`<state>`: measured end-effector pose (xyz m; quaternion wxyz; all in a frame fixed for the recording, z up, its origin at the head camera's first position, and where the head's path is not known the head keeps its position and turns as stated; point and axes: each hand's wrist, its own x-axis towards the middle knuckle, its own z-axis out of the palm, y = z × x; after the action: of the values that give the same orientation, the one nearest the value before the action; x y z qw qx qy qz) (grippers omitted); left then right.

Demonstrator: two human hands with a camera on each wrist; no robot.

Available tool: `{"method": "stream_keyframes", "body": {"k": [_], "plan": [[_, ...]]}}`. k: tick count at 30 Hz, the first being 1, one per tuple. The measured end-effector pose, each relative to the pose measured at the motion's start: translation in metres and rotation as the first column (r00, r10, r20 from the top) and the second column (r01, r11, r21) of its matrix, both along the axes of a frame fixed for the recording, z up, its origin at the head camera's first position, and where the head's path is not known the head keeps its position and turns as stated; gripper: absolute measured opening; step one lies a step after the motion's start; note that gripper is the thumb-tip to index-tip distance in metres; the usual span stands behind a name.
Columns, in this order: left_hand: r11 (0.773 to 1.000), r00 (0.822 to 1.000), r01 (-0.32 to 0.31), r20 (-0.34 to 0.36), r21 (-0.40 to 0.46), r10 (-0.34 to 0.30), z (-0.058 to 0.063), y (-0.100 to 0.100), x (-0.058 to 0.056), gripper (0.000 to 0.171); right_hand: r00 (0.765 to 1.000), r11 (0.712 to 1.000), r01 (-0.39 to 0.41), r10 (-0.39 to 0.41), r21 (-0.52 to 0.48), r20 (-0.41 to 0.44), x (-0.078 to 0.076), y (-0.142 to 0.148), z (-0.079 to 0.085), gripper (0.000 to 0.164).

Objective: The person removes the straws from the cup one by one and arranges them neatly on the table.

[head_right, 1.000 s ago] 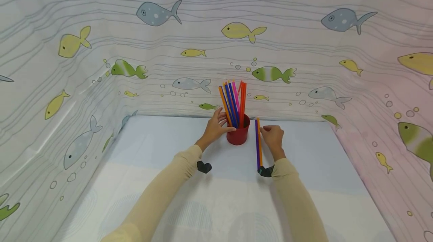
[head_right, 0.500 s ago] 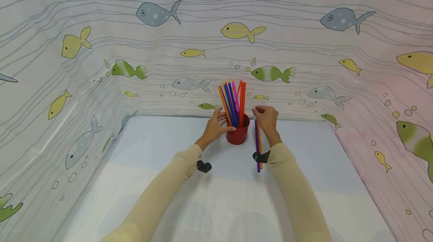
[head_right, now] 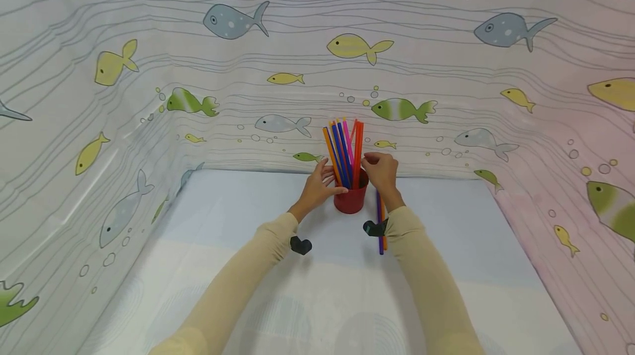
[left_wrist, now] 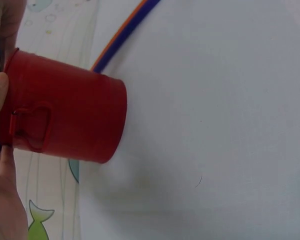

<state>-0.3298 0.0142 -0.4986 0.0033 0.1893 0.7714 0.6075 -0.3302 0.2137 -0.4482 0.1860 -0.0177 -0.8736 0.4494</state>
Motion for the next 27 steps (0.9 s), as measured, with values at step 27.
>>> {"method": "stream_keyframes", "body": {"k": [27], "plan": [[1.000, 1.000, -0.023, 0.013, 0.006, 0.023, -0.003, 0.003, 0.002, 0.102, 1.000, 1.000, 0.013, -0.013, 0.005, -0.005, -0.010, -0.008, -0.011, 0.027]]}}
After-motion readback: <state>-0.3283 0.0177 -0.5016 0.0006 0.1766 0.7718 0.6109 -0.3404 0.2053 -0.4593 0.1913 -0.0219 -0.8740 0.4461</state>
